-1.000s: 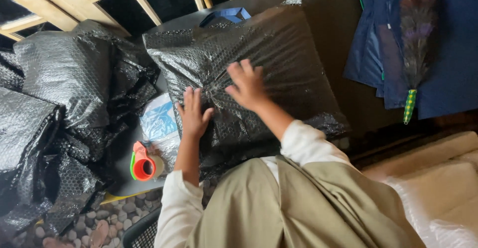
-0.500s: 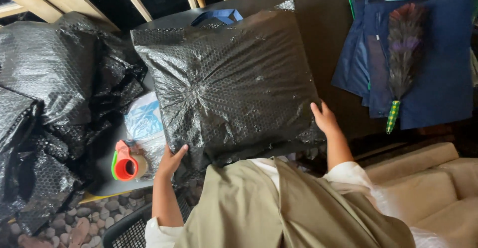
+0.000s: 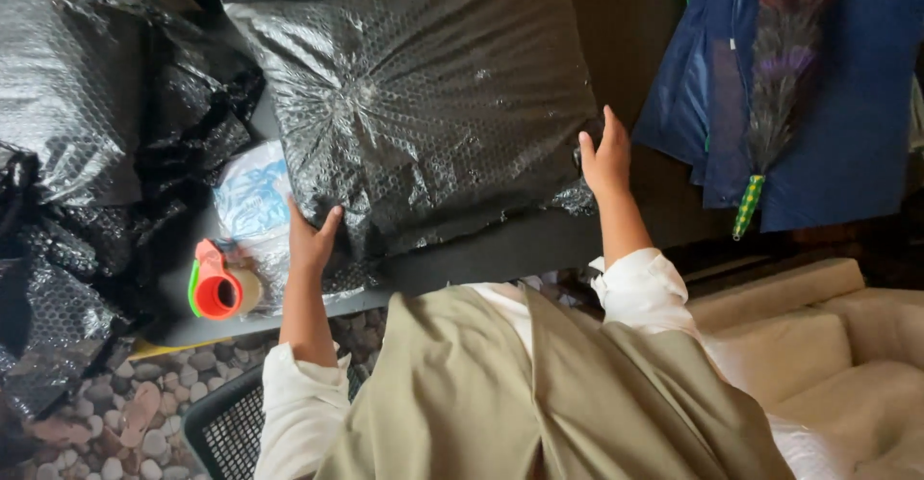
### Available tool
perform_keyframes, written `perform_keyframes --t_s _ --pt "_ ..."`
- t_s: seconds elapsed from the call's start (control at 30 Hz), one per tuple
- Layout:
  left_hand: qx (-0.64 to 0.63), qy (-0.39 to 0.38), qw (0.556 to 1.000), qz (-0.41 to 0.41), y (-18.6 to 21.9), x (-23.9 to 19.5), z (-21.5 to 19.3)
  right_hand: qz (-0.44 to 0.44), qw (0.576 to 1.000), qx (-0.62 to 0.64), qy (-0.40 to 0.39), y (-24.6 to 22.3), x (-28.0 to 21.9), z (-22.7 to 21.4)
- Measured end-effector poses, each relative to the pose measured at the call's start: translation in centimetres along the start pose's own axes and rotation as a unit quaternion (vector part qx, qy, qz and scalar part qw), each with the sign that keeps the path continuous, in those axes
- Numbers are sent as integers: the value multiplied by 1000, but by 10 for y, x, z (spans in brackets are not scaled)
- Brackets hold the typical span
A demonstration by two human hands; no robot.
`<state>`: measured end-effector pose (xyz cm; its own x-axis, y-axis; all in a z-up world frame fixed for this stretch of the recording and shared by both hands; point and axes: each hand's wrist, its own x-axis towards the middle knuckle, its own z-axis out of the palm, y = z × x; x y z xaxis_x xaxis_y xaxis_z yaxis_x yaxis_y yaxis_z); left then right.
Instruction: The person wraps a blue tote bag in black bubble wrap on a table. They fold the bubble wrap around the bag, then use a tape dispenser to apply clear tape to seal the package. The wrapped package remains on the table at the end.
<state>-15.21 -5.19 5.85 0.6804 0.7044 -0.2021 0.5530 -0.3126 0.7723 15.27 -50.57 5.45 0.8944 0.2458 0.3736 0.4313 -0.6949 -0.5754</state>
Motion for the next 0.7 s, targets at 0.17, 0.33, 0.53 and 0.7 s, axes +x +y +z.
perform_keyframes --t_s 0.17,0.33,0.53,0.7 --pt "137 247 880 382 -11 -29 34 -231 970 9 72 -52 -49 9" --pt "167 80 818 545 -4 -60 100 -324 939 87 -76 -110 -99 37" --pt "392 -150 830 368 -38 -42 151 -191 877 -51 -438 -133 -75 43" --pt "423 -127 835 328 -51 -35 167 -172 838 -144 -498 -140 -77 47"
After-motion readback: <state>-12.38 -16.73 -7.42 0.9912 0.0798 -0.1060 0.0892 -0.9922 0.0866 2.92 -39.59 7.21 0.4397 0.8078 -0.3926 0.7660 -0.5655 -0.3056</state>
